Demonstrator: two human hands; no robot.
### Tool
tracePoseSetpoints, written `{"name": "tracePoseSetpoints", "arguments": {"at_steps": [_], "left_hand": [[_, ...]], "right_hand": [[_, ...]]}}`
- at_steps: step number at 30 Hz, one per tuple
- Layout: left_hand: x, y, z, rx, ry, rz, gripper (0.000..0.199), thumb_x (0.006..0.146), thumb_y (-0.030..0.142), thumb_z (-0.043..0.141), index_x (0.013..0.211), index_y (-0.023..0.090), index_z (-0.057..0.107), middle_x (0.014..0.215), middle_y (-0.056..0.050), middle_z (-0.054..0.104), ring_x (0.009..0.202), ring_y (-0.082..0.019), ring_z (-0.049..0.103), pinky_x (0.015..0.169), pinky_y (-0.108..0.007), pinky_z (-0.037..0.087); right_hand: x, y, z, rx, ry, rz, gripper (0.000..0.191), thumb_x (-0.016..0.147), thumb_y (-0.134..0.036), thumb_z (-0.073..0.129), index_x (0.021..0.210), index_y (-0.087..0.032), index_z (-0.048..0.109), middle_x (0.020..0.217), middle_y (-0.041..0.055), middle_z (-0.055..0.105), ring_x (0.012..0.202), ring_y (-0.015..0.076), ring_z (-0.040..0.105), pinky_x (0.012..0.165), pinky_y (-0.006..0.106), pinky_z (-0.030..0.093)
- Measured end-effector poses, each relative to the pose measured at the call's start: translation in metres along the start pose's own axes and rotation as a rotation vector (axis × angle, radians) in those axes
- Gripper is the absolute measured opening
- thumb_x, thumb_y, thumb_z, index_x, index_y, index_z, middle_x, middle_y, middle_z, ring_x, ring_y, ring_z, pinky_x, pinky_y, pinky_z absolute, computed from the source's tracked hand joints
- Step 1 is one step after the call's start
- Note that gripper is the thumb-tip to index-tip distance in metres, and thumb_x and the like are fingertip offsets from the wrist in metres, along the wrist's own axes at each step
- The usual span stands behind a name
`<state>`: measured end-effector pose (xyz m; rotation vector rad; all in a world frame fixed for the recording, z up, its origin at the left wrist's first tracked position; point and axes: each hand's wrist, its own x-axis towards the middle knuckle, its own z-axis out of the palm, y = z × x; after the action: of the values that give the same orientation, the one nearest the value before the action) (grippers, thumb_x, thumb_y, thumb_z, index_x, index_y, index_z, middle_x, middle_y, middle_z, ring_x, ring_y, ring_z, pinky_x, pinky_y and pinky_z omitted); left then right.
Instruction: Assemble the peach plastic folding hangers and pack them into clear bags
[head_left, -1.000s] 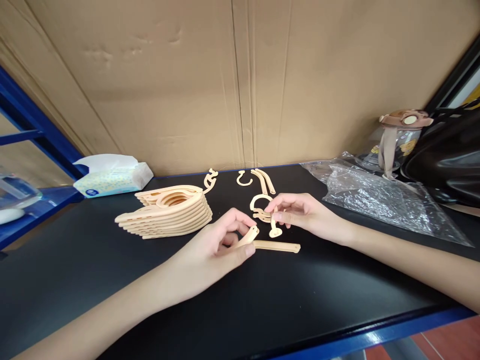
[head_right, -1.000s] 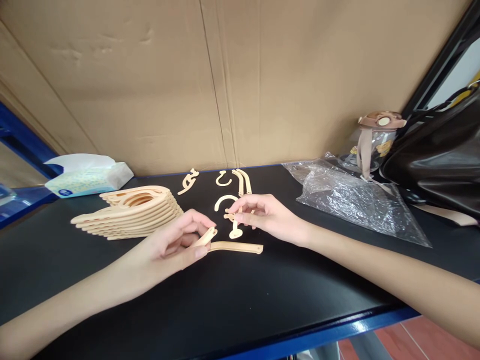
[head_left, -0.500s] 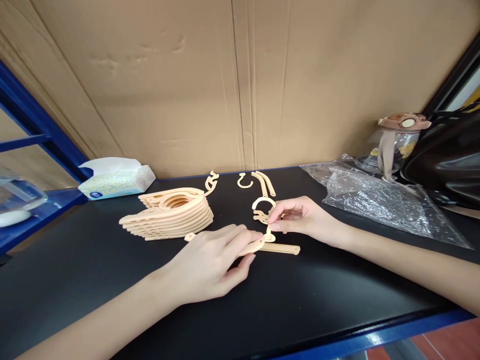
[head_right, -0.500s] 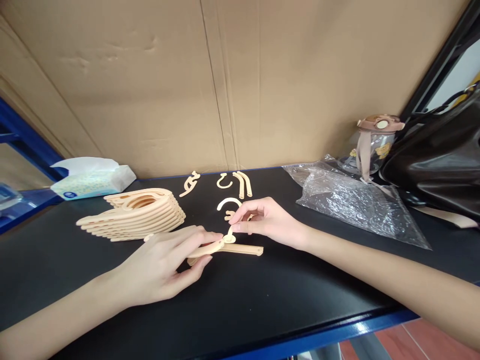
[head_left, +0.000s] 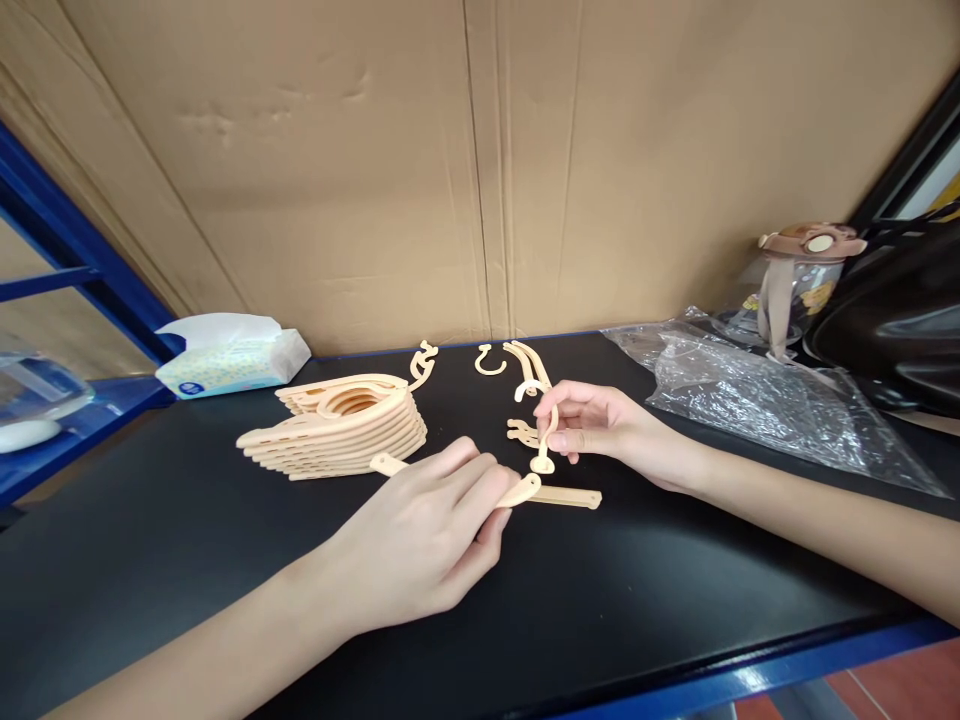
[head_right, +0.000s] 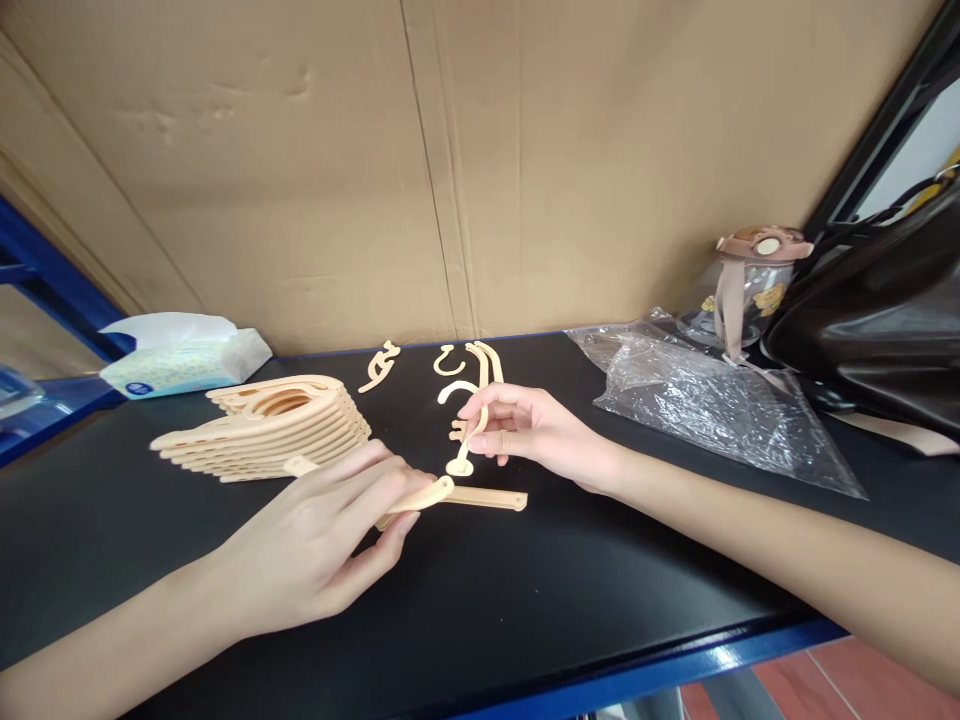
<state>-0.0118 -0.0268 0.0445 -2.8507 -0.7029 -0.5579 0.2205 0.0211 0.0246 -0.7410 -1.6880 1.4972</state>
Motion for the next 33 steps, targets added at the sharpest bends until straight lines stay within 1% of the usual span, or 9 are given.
{"name": "tracePoseSetpoints", "arguments": {"at_steps": [4,7,14,19,21,23,26,29,33], "left_hand": [[0.001,-0.003,0.001,0.099,-0.001,0.019,0.019,0.094,0.011,0.036,0.103,0.01,0.053,0.079,-0.005,0.058,0.071,-0.018,0.049,0.06,-0.03,0.041],[0.0,-0.005,0.002,0.138,-0.001,0.022,0.019,0.095,0.011,0.036,0.107,0.01,0.052,0.082,-0.005,0.061,0.071,-0.018,0.053,0.06,-0.029,0.041],[-0.001,-0.007,0.005,0.1,-0.007,-0.02,0.019,0.097,0.013,0.035,0.108,0.013,0.051,0.082,-0.003,0.063,0.068,-0.017,0.058,0.058,-0.028,0.04],[-0.002,-0.01,0.008,0.092,-0.032,-0.075,0.022,0.099,0.018,0.032,0.104,0.014,0.053,0.076,-0.002,0.061,0.061,-0.016,0.055,0.054,-0.027,0.039],[-0.002,-0.011,0.01,0.074,-0.026,-0.09,0.022,0.099,0.019,0.033,0.108,0.014,0.052,0.08,-0.003,0.063,0.064,-0.016,0.058,0.056,-0.027,0.041],[-0.003,-0.013,0.011,0.055,-0.025,-0.096,0.023,0.1,0.02,0.034,0.117,0.015,0.048,0.086,-0.004,0.065,0.069,-0.016,0.061,0.059,-0.027,0.042],[-0.005,-0.015,0.013,0.067,-0.034,-0.063,0.03,0.099,0.018,0.034,0.127,0.019,0.043,0.083,-0.002,0.064,0.07,-0.016,0.061,0.059,-0.026,0.043],[-0.007,-0.016,0.014,0.073,-0.027,-0.035,0.031,0.098,0.017,0.034,0.128,0.02,0.044,0.081,-0.001,0.064,0.067,-0.016,0.061,0.058,-0.025,0.043],[-0.008,-0.016,0.014,0.027,-0.012,-0.022,0.033,0.098,0.018,0.036,0.131,0.021,0.04,0.082,0.0,0.064,0.065,-0.015,0.059,0.057,-0.024,0.043]], "right_hand": [[0.001,0.003,-0.002,-0.019,-0.01,0.008,0.023,0.079,-0.029,0.07,0.1,-0.02,0.066,0.088,0.0015,0.064,0.077,0.0109,0.059,0.063,0.022,0.048],[0.0,0.004,-0.004,-0.03,-0.018,0.01,0.019,0.08,-0.029,0.069,0.097,-0.02,0.069,0.086,0.0011,0.066,0.074,0.0096,0.058,0.063,0.021,0.047],[0.001,0.002,-0.004,-0.048,-0.015,0.042,0.017,0.078,-0.032,0.071,0.087,-0.018,0.071,0.091,0.003,0.068,0.074,0.0112,0.058,0.064,0.024,0.046],[0.002,0.002,-0.006,-0.072,-0.027,0.033,0.014,0.078,-0.03,0.07,0.085,-0.018,0.07,0.086,0.0011,0.066,0.067,0.0087,0.056,0.062,0.023,0.047],[0.002,0.003,-0.006,-0.079,-0.025,0.028,0.013,0.078,-0.03,0.07,0.084,-0.018,0.07,0.084,0.0002,0.065,0.065,0.0078,0.056,0.061,0.022,0.047],[0.002,0.004,-0.006,-0.08,-0.035,0.022,0.013,0.078,-0.029,0.07,0.084,-0.018,0.07,0.083,0.0002,0.065,0.066,0.0082,0.056,0.061,0.022,0.048],[0.002,0.005,-0.004,-0.096,-0.061,0.006,0.015,0.079,-0.03,0.069,0.085,-0.017,0.07,0.082,0.0013,0.066,0.069,0.0097,0.057,0.063,0.024,0.049],[0.002,0.004,-0.003,-0.109,-0.067,0.003,0.014,0.079,-0.03,0.069,0.085,-0.017,0.07,0.081,0.001,0.067,0.067,0.0094,0.057,0.065,0.024,0.05],[0.001,0.002,-0.002,-0.102,-0.089,0.004,0.011,0.08,-0.027,0.068,0.086,-0.017,0.07,0.08,0.0,0.068,0.067,0.0087,0.058,0.065,0.023,0.05]]}}
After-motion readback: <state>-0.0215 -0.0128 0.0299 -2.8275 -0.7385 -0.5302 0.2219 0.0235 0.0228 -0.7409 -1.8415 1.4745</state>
